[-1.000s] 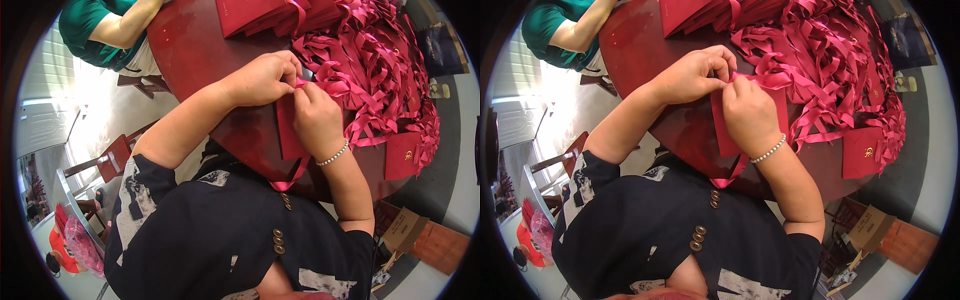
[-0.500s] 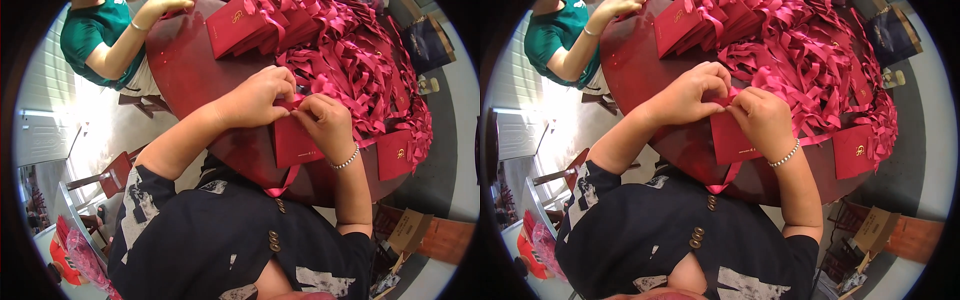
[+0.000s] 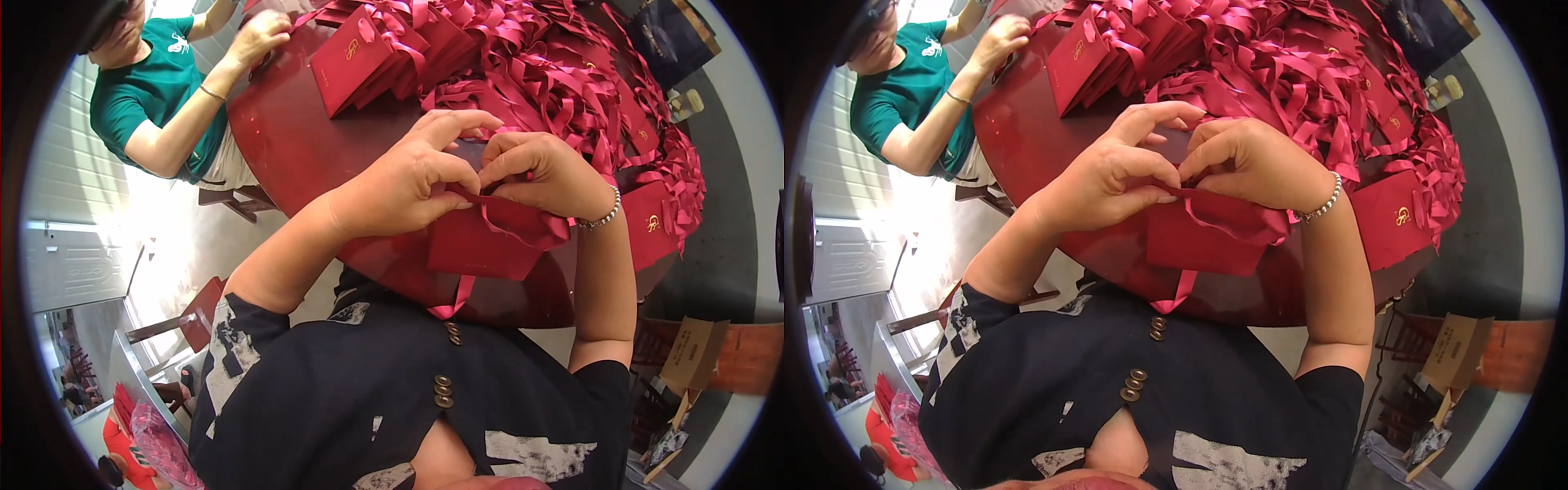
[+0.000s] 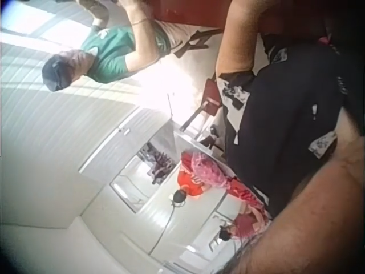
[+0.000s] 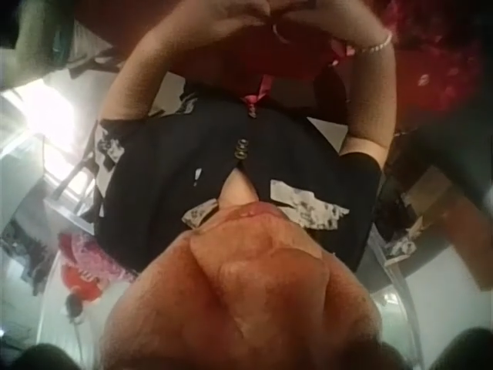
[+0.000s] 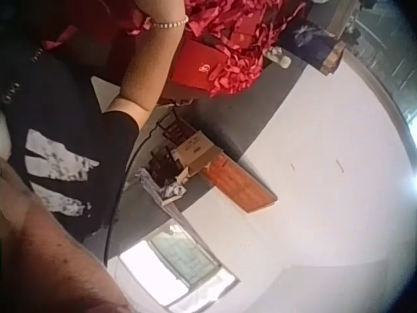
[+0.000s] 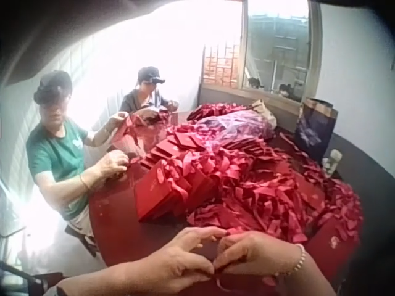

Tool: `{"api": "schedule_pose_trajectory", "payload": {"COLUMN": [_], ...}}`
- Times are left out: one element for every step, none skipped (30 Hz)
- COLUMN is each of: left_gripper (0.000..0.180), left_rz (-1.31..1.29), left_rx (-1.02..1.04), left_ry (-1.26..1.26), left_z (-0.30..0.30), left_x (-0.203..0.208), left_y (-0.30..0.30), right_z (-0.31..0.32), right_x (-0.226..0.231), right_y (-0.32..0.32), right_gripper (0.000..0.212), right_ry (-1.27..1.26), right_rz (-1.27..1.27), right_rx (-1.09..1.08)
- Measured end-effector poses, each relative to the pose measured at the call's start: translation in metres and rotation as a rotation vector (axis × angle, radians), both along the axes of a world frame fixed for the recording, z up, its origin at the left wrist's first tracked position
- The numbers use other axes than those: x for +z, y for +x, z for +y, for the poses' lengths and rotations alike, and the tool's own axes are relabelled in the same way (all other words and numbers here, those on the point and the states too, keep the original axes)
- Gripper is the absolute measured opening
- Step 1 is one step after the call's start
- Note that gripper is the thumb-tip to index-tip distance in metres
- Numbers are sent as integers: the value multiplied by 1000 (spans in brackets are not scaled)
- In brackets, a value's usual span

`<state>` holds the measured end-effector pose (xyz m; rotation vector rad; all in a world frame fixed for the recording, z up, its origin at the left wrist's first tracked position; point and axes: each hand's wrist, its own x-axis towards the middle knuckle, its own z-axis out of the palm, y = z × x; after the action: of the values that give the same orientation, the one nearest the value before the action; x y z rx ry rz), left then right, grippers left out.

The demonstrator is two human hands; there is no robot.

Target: The person attaches ribbon handles to paper gift bags by threading ribbon straps through the slits of each bag by hand.

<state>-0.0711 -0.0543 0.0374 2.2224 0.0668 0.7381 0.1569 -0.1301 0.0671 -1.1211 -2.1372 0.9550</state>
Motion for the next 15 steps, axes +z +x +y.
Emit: {"api": "schedule_pose_trajectory", "payload": {"left_gripper": [19, 19, 19, 19, 19, 19, 19, 20, 20, 20, 22, 25, 25, 26, 27], "left_rz": [4, 5, 10, 14, 12, 12, 160, 307, 351, 350, 353, 357, 360, 328, 297], "left_rx": [-15, -9, -52, -94, -121, -107, -108, -110, -106, -97, -125, -155, -154, -232, -302], "left_ry": [-61, -53, -129, -206, -251, -243, -363, -487, -432, -434, -385, -339, -348, -344, -349], "left_z": [-1, 0, 1, 2, 2, 1, -1, -2, -2, -1, 1, 3, 7, 10, 11], "left_x": [-1, -2, -5, -9, -9, -7, -4, -2, -2, -4, -7, -9, -10, -6, -7], "left_y": [-1, -1, 0, 1, 1, -2, -4, -6, -6, -6, -6, -6, -6, -4, -4], "right_z": [0, 2, 2, 2, 0, -2, -3, -6, -8, -10, -13, -14, -12, -4, 3], "right_x": [-1, -4, -9, -13, -14, -13, -13, -12, -13, -13, -13, -14, -8, -15, -15], "right_y": [0, 1, 1, 1, 2, 0, -2, -4, -7, -10, -12, -13, -13, 6, 22], "right_gripper": [17, 17, 15, 14, 13, 13, 12, 12, 13, 13, 11, 9, 5, 4, 3], "right_ry": [-18, -9, -11, -13, 0, 8, 57, 102, 140, 139, 161, 180, 213, 337, 268], "right_rz": [-14, -13, 13, 39, 42, 43, 15, -14, -41, -39, -91, -141, -181, -289, -257], "right_rx": [11, 18, 56, 95, 82, 96, 65, 32, 34, 43, 32, 19, -12, -80, -195]}}
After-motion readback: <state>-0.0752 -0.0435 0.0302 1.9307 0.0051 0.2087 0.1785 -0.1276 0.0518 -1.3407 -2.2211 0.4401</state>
